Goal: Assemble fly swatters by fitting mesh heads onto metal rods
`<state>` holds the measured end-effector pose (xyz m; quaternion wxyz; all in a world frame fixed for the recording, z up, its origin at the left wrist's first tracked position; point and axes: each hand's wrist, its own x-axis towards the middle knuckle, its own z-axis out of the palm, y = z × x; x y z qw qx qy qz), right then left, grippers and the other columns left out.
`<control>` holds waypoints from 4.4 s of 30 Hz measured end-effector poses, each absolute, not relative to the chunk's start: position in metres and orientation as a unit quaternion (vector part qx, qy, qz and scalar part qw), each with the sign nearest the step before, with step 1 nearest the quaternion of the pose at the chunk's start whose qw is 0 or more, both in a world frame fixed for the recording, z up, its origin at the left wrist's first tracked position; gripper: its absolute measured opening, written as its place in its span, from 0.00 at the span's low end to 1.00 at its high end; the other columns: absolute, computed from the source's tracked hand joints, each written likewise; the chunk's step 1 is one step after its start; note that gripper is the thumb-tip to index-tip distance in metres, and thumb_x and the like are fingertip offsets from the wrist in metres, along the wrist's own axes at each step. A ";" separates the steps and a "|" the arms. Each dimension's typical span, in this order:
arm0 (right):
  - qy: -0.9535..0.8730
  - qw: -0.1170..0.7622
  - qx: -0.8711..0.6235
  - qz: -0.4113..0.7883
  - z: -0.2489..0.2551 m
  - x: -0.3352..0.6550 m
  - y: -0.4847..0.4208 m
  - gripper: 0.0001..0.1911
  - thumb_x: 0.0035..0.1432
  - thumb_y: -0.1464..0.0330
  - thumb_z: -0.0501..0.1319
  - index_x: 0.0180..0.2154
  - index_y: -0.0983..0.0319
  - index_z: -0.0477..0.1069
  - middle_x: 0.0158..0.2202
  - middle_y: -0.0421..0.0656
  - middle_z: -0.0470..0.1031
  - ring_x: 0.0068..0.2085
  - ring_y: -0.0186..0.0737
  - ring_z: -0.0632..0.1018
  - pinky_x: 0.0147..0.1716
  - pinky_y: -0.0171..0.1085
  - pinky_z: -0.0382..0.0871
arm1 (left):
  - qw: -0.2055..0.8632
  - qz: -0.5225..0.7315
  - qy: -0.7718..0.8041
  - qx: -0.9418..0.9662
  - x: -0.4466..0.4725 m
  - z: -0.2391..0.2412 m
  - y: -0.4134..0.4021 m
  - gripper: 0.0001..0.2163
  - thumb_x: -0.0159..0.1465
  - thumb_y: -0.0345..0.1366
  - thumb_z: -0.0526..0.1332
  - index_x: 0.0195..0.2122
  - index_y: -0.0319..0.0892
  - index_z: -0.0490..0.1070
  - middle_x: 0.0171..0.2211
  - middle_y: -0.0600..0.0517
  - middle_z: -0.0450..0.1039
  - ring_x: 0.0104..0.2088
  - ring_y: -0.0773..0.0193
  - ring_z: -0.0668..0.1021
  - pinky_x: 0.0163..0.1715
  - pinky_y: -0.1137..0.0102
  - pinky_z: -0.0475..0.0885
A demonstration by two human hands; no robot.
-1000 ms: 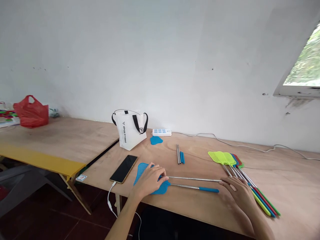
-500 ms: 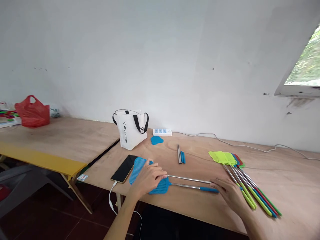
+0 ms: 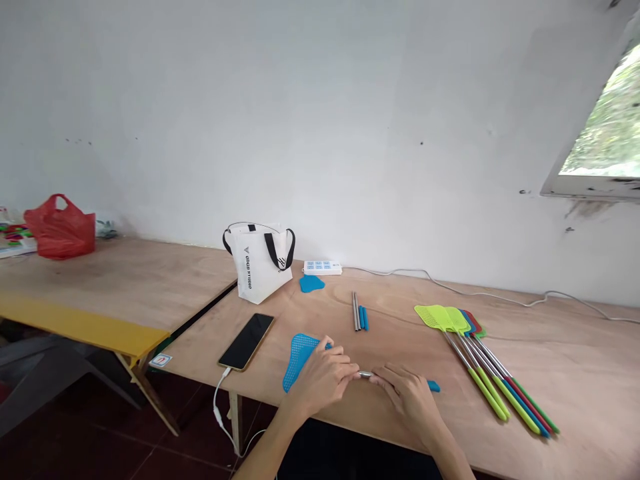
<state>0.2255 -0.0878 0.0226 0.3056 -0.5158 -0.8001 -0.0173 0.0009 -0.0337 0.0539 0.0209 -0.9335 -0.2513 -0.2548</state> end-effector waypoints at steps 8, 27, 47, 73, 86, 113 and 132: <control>-0.802 0.271 -0.533 0.008 0.025 0.225 -0.089 0.28 0.75 0.53 0.42 0.35 0.55 0.76 0.31 0.41 0.79 0.33 0.40 0.80 0.32 0.34 0.64 | -0.046 -0.247 -0.265 -0.931 -0.002 0.052 -0.031 0.10 0.73 0.35 0.59 0.35 0.45 0.77 0.29 0.57 0.79 0.32 0.64 0.73 0.46 0.63 0.60; -0.749 0.331 -0.573 -0.023 0.026 0.263 -0.084 0.22 0.70 0.49 0.51 0.38 0.53 0.78 0.33 0.41 0.79 0.34 0.41 0.78 0.38 0.39 0.68 | -0.073 -0.270 -0.311 -0.908 -0.019 0.063 -0.023 0.08 0.72 0.37 0.60 0.48 0.50 0.78 0.37 0.54 0.78 0.42 0.61 0.76 0.57 0.56 0.60; -0.740 0.289 -0.607 -0.003 -0.016 0.266 -0.067 0.20 0.73 0.57 0.47 0.46 0.53 0.76 0.46 0.44 0.77 0.49 0.46 0.76 0.50 0.47 0.67 | -0.076 -0.255 -0.351 -0.898 -0.001 0.006 -0.008 0.12 0.74 0.30 0.52 0.50 0.49 0.74 0.52 0.54 0.74 0.53 0.63 0.75 0.64 0.60 0.61; -0.756 0.268 -0.596 -0.022 -0.014 0.266 -0.067 0.18 0.73 0.55 0.47 0.40 0.54 0.73 0.43 0.43 0.77 0.46 0.45 0.76 0.48 0.45 0.67 | -0.100 -0.263 -0.351 -0.893 -0.001 0.005 -0.007 0.13 0.74 0.31 0.51 0.50 0.49 0.74 0.52 0.52 0.73 0.54 0.60 0.75 0.64 0.57 0.61; -0.752 0.275 -0.599 -0.013 -0.012 0.264 -0.067 0.18 0.72 0.54 0.49 0.39 0.54 0.73 0.42 0.43 0.77 0.45 0.45 0.76 0.48 0.45 0.67 | -0.093 -0.266 -0.346 -0.895 -0.001 0.005 -0.007 0.13 0.74 0.31 0.51 0.50 0.49 0.74 0.51 0.53 0.74 0.54 0.60 0.75 0.64 0.57 0.61; -0.722 0.261 -0.608 0.203 0.064 0.309 -0.117 0.15 0.62 0.51 0.62 0.35 0.54 0.79 0.41 0.42 0.81 0.46 0.47 0.79 0.48 0.41 0.71 | -0.224 -0.196 -0.326 -0.897 -0.012 0.068 -0.044 0.15 0.73 0.51 0.55 0.50 0.51 0.75 0.52 0.56 0.78 0.56 0.59 0.77 0.72 0.54 0.43; -0.796 0.281 -0.527 -0.096 0.032 0.261 -0.089 0.25 0.75 0.56 0.45 0.39 0.55 0.79 0.33 0.43 0.79 0.36 0.42 0.78 0.37 0.40 0.67 | -0.022 -0.232 -0.281 -0.931 -0.015 0.055 -0.027 0.13 0.76 0.36 0.54 0.34 0.43 0.73 0.30 0.55 0.77 0.31 0.64 0.75 0.47 0.61 0.63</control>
